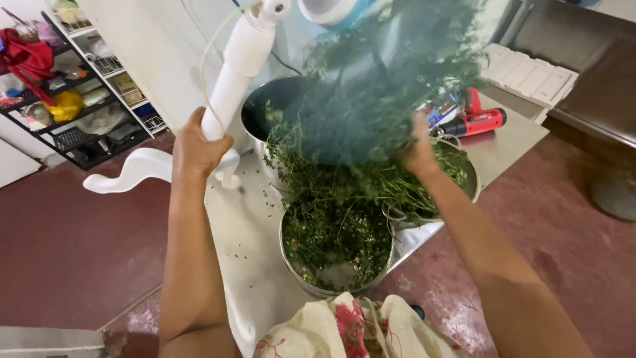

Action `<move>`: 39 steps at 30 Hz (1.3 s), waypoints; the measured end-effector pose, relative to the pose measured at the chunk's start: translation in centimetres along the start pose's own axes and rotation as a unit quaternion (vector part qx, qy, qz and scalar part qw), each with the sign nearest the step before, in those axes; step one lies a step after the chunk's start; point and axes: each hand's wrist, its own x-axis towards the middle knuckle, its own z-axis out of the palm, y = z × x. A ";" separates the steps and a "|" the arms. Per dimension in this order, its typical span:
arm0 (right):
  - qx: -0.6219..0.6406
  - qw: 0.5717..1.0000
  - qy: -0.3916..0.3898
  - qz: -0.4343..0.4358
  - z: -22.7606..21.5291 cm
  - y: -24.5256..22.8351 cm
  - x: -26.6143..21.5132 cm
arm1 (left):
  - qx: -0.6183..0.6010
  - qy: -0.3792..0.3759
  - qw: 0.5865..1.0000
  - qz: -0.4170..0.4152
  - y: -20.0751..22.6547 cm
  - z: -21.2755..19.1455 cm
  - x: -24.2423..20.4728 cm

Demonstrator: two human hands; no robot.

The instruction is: Processing tea leaves by transferring them between containers and using a handheld steaming device.

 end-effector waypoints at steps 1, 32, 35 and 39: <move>-0.168 0.979 -0.015 -0.116 1.4 0.9 -2.4 | 0.001 -0.002 1.000 -0.008 0.5 -0.1 -0.3; -0.460 0.852 0.098 -0.228 7.7 -2.4 -16.7 | 0.011 0.014 1.000 -0.021 -1.5 -2.1 -0.7; -0.265 0.959 0.067 -0.080 9.4 -9.2 -18.5 | 0.019 0.015 1.000 -0.011 -0.7 -2.5 -0.7; -0.433 0.874 0.132 -0.176 1.8 -5.2 -8.2 | 0.014 0.022 1.000 -0.003 0.5 -2.7 -1.1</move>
